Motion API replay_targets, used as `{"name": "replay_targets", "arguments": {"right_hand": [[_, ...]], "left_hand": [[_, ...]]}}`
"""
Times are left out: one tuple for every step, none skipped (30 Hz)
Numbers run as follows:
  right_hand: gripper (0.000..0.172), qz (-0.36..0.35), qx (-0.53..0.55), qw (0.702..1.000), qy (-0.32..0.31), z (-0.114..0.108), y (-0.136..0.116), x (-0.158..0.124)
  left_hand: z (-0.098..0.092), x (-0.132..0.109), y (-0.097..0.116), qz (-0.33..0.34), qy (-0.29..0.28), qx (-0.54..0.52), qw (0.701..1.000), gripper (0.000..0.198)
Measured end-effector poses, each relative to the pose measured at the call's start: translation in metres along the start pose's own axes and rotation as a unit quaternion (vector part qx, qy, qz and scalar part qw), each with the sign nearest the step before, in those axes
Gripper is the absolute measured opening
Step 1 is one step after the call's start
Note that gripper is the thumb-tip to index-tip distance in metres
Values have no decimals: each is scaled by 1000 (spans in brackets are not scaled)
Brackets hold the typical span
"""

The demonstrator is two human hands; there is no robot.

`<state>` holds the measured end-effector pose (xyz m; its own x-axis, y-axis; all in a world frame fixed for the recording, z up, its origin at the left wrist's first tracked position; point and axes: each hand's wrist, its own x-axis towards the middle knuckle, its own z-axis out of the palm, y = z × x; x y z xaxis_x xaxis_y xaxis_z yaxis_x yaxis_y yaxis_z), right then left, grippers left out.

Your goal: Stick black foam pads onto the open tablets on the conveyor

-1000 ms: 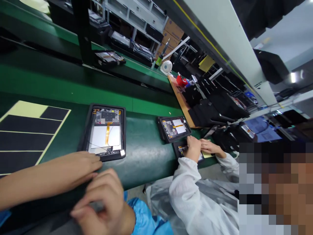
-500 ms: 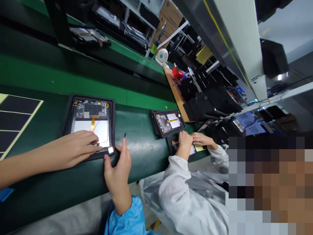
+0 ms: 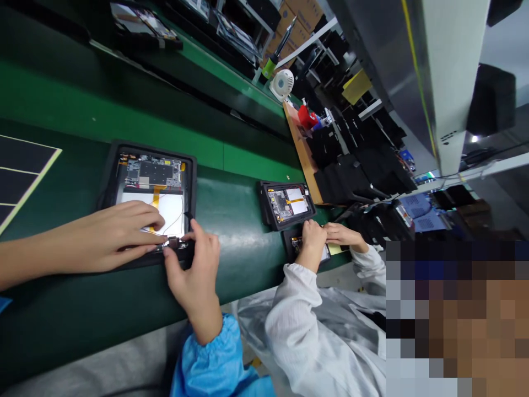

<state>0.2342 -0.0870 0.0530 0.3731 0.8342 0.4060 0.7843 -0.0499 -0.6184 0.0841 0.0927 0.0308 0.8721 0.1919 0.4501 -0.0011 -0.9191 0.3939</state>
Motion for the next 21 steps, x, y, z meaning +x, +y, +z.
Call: {"name": "replay_targets", "arguments": {"right_hand": [[67,-18,9,1000,-18,-5,3,5],[68,-33,16,998,-41,-9,5,10],[69,-42,19,997,-67,-13,8,15],[71,-47,19,995,-90,-15,10,19],[72,-46,17,993,-107,-16,12,21],[71,-43,15,992,-115,-16,13,22],[69,-36,16,993,-109,-15,13,22],[66,-20,22,995,-91,-12,12,20],[63,6,33,997,-63,-9,10,18],[59,41,48,998,-27,-6,8,14],[55,83,66,994,10,-2,5,11],[53,124,87,988,41,2,1,8],[51,160,110,979,63,6,-2,5],[51,187,130,971,75,9,-5,2],[51,208,148,963,82,12,-9,1],[51,223,160,958,86,13,-11,-1],[52,234,168,953,88,14,-13,-2],[53,244,173,950,88,14,-14,-2],[55,252,177,948,84,13,-15,-3],[56,258,179,946,79,12,-14,-2],[58,263,180,945,74,10,-14,-2]], "left_hand": [[1,-1,-1,-1,0,-18,1000,67],[2,-1,-2,4,2,-36,999,63],[3,-2,-3,11,4,-51,999,61],[4,-2,-4,14,7,-57,998,59],[4,-2,-5,17,11,-60,998,58],[5,-3,-5,18,16,-61,998,57],[6,-3,-6,18,20,-62,998,56],[6,-4,-6,14,22,-63,998,55],[7,-5,-6,10,20,-64,998,54],[7,-5,-6,6,15,-64,998,53],[8,-5,-6,4,9,-61,998,52],[8,-5,-6,7,7,-53,999,52],[8,-5,-6,15,10,-42,999,51],[8,-5,-5,26,19,-29,999,51],[7,-4,-5,40,32,-18,999,50],[7,-4,-4,52,44,-10,998,49],[6,-4,-4,60,53,-7,997,48],[6,-4,-5,64,56,-8,996,46],[6,-4,-6,64,53,-13,996,45],[6,-4,-7,64,49,-18,997,44],[6,-5,-9,65,44,-21,997,43]]}}
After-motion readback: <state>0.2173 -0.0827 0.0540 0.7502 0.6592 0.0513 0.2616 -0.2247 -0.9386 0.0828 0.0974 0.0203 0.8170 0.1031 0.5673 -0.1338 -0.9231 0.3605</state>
